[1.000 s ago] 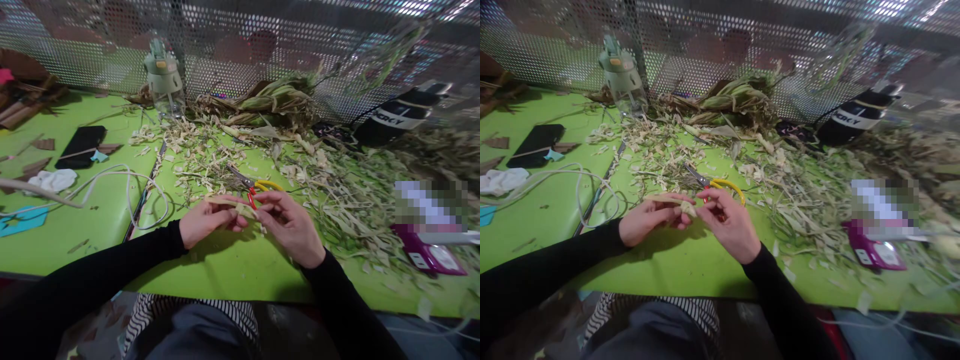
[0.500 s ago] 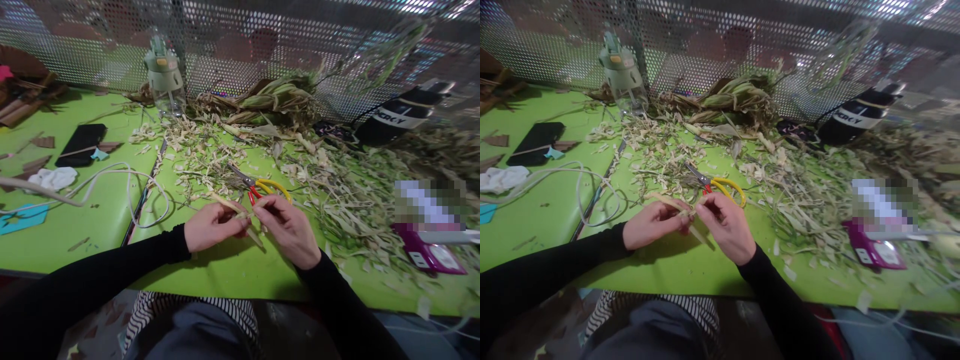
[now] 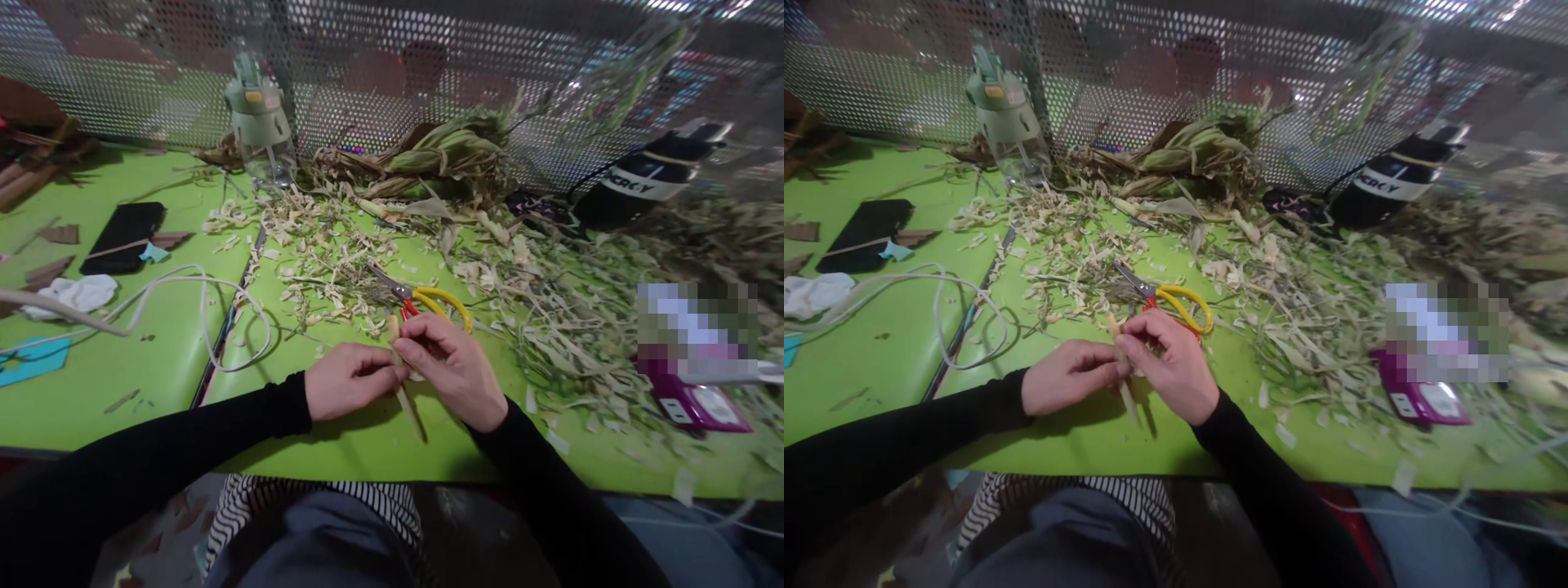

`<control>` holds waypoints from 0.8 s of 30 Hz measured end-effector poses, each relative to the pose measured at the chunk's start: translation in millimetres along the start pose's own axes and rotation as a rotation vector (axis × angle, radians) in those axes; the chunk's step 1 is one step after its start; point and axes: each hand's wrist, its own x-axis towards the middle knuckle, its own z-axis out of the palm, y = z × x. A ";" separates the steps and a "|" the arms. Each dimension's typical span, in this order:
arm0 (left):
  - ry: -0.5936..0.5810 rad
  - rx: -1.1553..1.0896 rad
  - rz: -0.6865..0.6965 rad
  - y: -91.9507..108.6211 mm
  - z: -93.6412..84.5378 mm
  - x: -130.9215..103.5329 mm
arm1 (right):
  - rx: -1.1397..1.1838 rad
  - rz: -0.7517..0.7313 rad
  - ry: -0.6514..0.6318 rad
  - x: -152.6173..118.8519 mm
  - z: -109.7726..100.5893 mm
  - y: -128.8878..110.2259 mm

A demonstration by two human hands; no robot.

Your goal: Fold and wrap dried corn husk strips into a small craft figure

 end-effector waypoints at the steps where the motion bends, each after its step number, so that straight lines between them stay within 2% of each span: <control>1: -0.018 -0.003 -0.004 -0.1 0.5 -0.2 | 0.020 0.013 -0.013 -0.3 0.7 -0.1; 4: -0.055 -0.075 -0.038 -1.3 3.5 0.0 | 0.035 0.018 -0.059 0.0 1.4 0.1; 6: -0.015 -0.269 -0.098 -2.1 4.7 1.8 | 0.010 0.000 -0.011 0.5 -0.8 1.1; 7: 0.034 -0.410 -0.133 -2.6 4.6 3.3 | -0.009 -0.016 0.057 0.5 -3.0 1.7; 9: 0.163 -0.708 -0.190 -3.3 2.1 6.8 | -0.061 -0.080 0.280 -0.5 -8.0 2.6; 11: 0.293 -0.911 -0.196 -3.2 -2.2 10.4 | -0.127 -0.174 0.458 -2.2 -11.0 3.1; 12: 0.349 -0.968 -0.187 -2.6 -4.3 11.8 | -0.159 -0.215 0.452 -3.0 -10.7 3.2; 14: 0.422 -1.012 -0.174 -0.8 -6.4 13.4 | -0.212 -0.225 0.218 -3.8 -5.6 3.3; 16: 0.424 -1.009 -0.173 1.1 -4.7 13.3 | -0.272 -0.171 -0.010 -3.4 3.2 3.6; 17: 0.401 -0.999 -0.165 1.7 -2.8 12.8 | -0.295 -0.137 -0.059 -3.0 7.7 3.8; 20: 0.316 -0.938 -0.071 1.5 4.0 10.3 | -0.276 -0.049 -0.084 -2.1 15.7 4.3; 24: 0.356 -0.801 -0.009 0.4 7.3 7.4 | -0.191 -0.032 -0.134 -3.5 14.0 2.4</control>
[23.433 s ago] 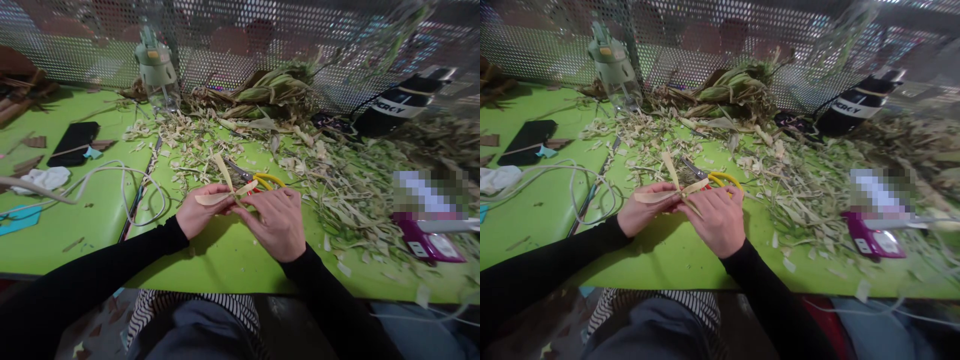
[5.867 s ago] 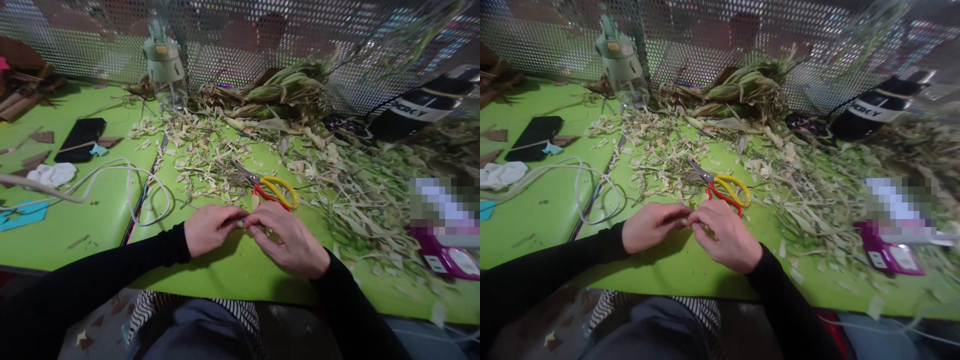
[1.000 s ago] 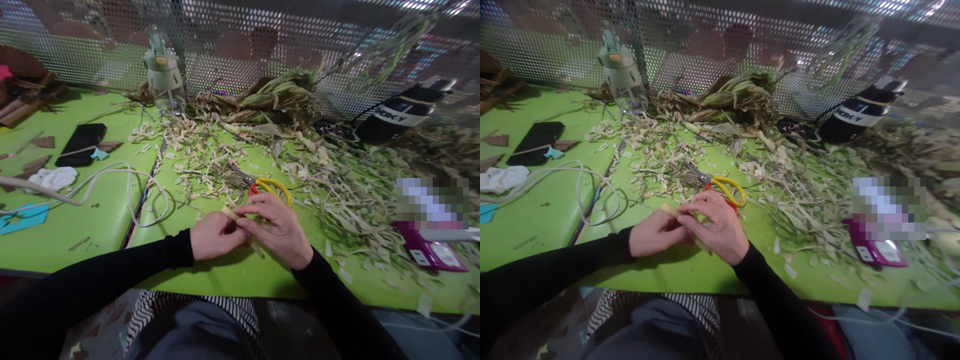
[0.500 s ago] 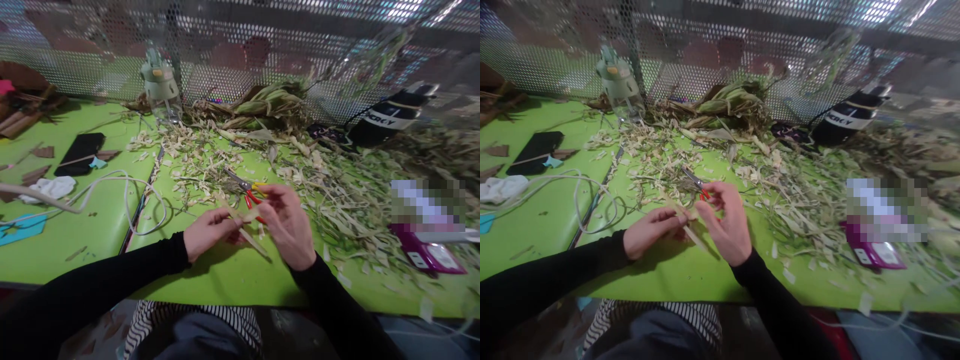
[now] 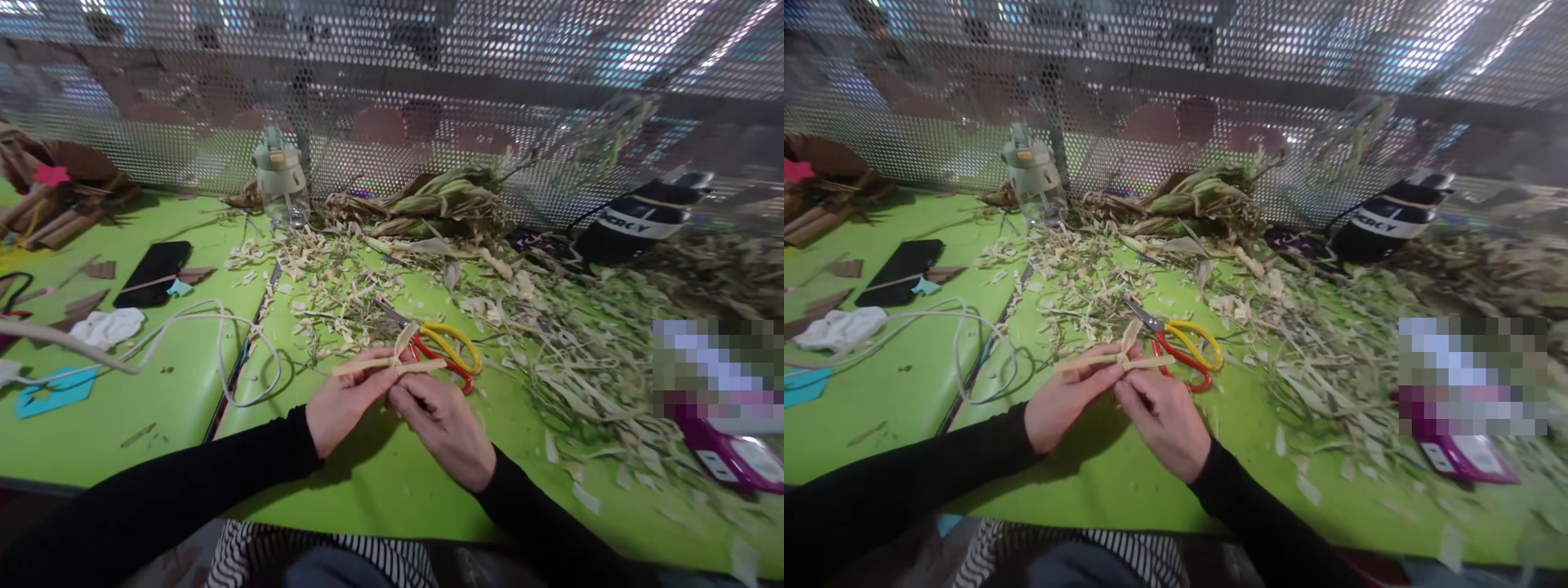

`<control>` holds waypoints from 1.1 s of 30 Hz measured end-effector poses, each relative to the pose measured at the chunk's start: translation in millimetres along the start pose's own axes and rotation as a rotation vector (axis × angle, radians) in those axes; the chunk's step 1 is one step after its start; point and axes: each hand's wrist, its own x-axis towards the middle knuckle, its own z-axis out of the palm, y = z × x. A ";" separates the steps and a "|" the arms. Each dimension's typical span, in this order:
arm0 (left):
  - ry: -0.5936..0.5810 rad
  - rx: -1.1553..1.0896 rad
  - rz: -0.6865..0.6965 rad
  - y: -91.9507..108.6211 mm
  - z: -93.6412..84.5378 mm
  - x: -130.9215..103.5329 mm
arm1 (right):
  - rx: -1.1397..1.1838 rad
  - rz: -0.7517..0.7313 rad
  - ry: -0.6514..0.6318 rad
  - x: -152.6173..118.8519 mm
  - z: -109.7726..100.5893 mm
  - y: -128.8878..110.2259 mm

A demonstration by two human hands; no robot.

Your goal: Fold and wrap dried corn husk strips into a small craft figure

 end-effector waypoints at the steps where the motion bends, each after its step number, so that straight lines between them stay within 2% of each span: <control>1: 0.020 0.026 0.004 0.5 0.0 -0.6 | 0.008 -0.013 -0.009 -0.6 -0.8 -0.5; 6: 0.046 0.095 0.017 4.0 1.1 -2.9 | 0.044 -0.087 -0.059 -2.3 0.4 -1.1; 9: 0.028 0.063 -0.003 4.4 -1.3 -1.2 | 0.051 -0.073 -0.070 -2.7 -0.4 1.0; 14: 0.006 -0.020 -0.074 4.8 -9.0 4.3 | 0.070 0.086 0.079 -1.2 -8.9 6.6; 20: 0.007 0.141 -0.106 7.9 -7.6 4.3 | 0.176 0.094 0.142 -0.3 -8.7 4.2; 26: 0.051 0.148 -0.082 10.9 -8.8 5.1 | 0.231 0.102 0.225 -3.0 -9.8 1.6; 30: -0.036 0.182 -0.138 11.1 -7.6 3.9 | 0.213 0.101 0.325 0.5 -20.6 5.7; 33: -0.107 0.235 -0.109 11.1 -4.0 1.6 | 0.145 -0.010 0.209 3.3 -22.9 8.4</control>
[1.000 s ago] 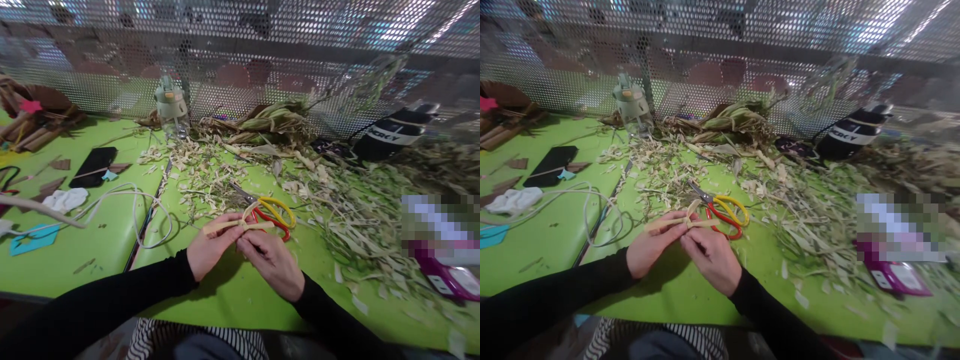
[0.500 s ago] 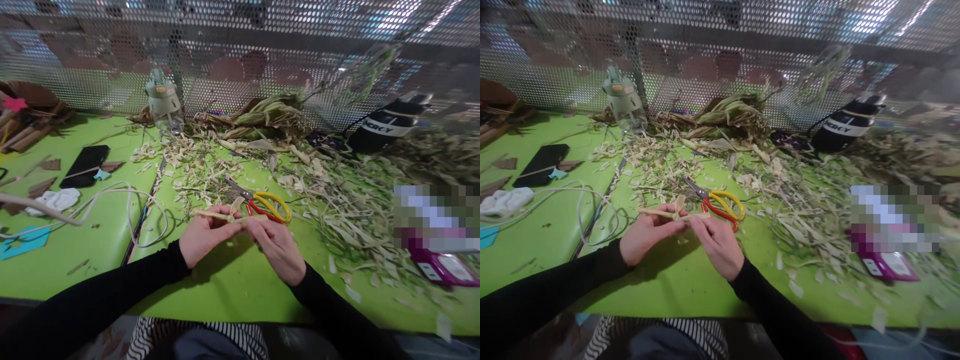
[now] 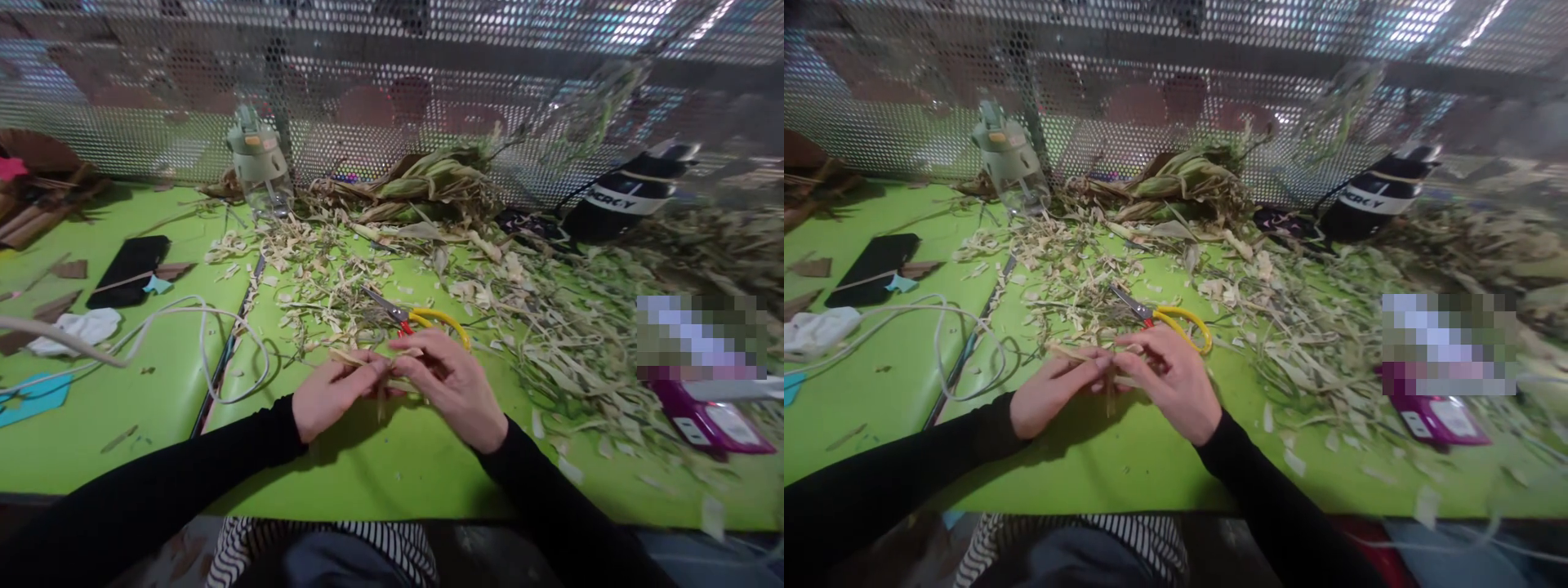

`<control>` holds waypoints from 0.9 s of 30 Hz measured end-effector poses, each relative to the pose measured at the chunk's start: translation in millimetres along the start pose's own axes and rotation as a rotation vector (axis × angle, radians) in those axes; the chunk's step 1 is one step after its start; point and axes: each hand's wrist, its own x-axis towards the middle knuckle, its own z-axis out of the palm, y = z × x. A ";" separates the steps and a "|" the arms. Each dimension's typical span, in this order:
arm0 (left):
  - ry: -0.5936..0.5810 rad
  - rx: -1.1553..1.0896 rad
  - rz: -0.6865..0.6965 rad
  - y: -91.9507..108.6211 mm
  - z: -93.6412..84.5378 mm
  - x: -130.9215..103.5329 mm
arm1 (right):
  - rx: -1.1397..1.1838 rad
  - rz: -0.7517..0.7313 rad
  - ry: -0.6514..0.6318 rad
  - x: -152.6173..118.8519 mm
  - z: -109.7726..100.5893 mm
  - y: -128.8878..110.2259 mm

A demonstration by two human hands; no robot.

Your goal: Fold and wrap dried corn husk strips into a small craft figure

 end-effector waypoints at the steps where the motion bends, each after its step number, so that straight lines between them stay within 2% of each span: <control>1: -0.015 0.026 0.017 0.3 1.0 -0.6 | -0.003 -0.033 -0.030 0.2 0.7 0.3; 3: -0.037 0.094 0.044 0.7 2.2 -1.8 | 0.007 -0.056 -0.032 -0.5 2.8 -0.1; 6: -0.041 0.183 0.082 -0.1 2.3 -3.9 | 0.018 -0.028 0.031 -2.2 4.0 -1.8; 9: -0.026 0.203 0.094 -2.8 2.6 -6.1 | 0.026 -0.008 0.042 -2.5 0.9 -1.1; 14: 0.029 0.015 0.017 -6.6 3.8 -5.7 | 0.032 0.105 -0.003 -0.5 -6.0 4.4; 19: 0.014 0.174 0.086 -5.2 3.4 -3.0 | 0.088 0.075 -0.132 0.6 -2.4 4.3; 22: 0.023 0.198 0.037 -5.4 4.4 -3.9 | 0.065 0.057 -0.121 -0.6 0.3 3.7; 27: -0.044 0.194 -0.031 -9.3 6.3 -7.9 | 0.029 0.058 -0.070 -4.0 1.3 4.2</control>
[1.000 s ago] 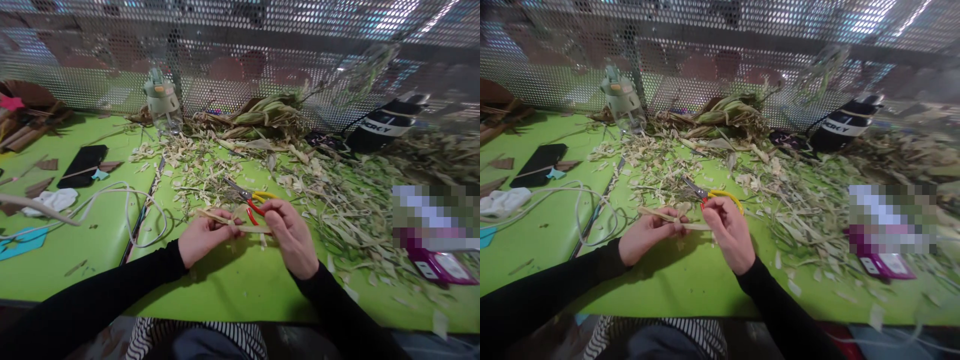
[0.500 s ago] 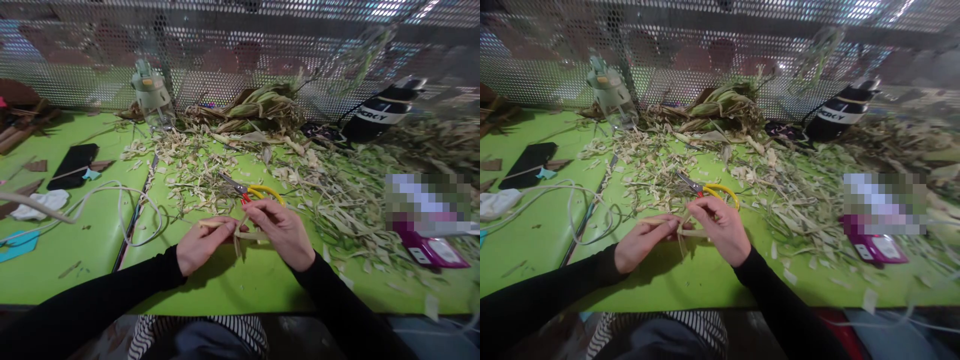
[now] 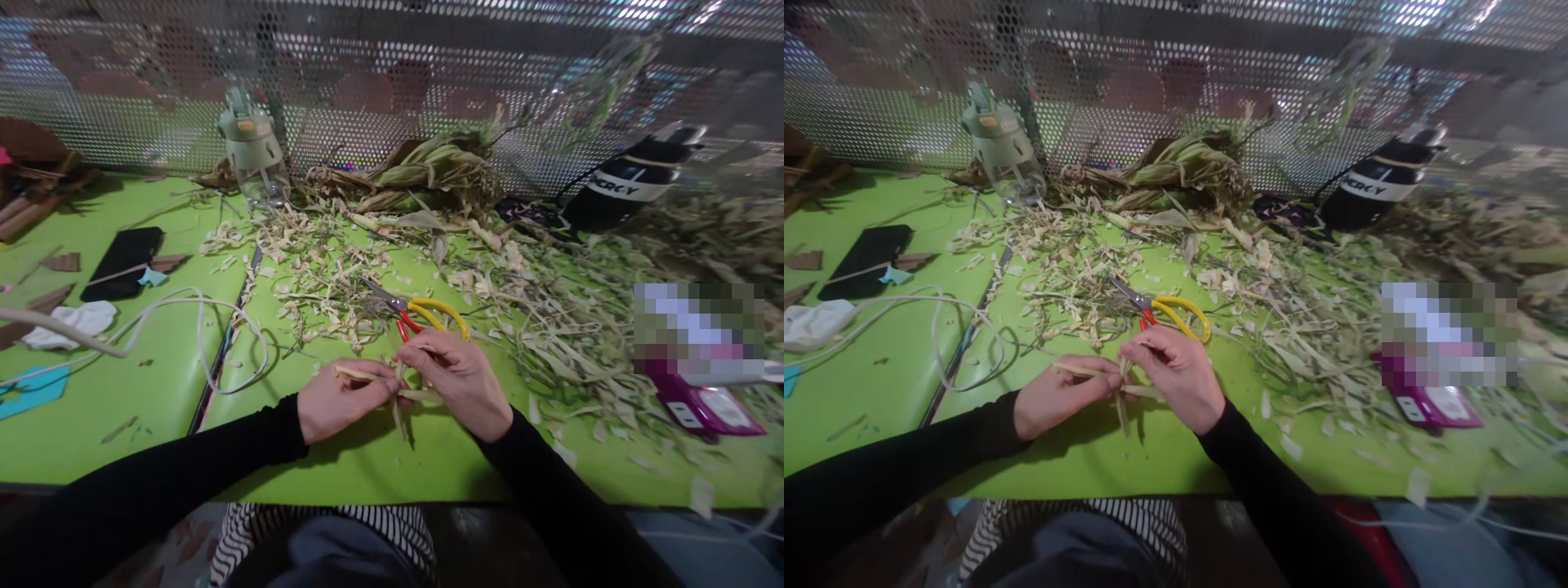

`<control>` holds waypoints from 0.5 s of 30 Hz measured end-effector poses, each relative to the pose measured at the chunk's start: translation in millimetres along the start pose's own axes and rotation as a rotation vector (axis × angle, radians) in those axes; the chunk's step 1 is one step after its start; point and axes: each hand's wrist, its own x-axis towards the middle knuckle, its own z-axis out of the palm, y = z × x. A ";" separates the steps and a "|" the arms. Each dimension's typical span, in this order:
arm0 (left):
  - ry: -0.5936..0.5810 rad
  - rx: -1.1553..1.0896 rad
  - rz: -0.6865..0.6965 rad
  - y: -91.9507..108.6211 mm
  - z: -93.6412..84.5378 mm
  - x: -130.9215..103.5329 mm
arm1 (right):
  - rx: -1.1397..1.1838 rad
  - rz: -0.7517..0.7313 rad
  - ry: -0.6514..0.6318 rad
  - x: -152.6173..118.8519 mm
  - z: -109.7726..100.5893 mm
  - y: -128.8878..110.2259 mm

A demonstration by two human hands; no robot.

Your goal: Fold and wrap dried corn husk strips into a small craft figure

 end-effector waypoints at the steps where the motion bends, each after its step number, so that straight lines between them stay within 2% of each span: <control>1: -0.011 0.001 -0.004 -0.8 0.1 -0.7 | -0.003 0.002 0.007 -0.4 0.2 0.0; 6: -0.059 0.049 0.013 -1.0 -1.2 -2.4 | -0.009 0.025 0.017 1.4 0.5 -1.1; 9: -0.069 -0.035 0.019 1.0 -2.2 -1.0 | 0.038 0.074 0.011 4.4 -2.5 -2.0; 12: -0.012 -0.173 0.005 2.3 -3.8 2.5 | 0.054 0.124 -0.034 5.2 -6.3 -2.8; 15: 0.060 -0.203 0.007 3.1 -7.5 6.4 | -0.021 0.138 -0.062 3.0 -6.6 -2.6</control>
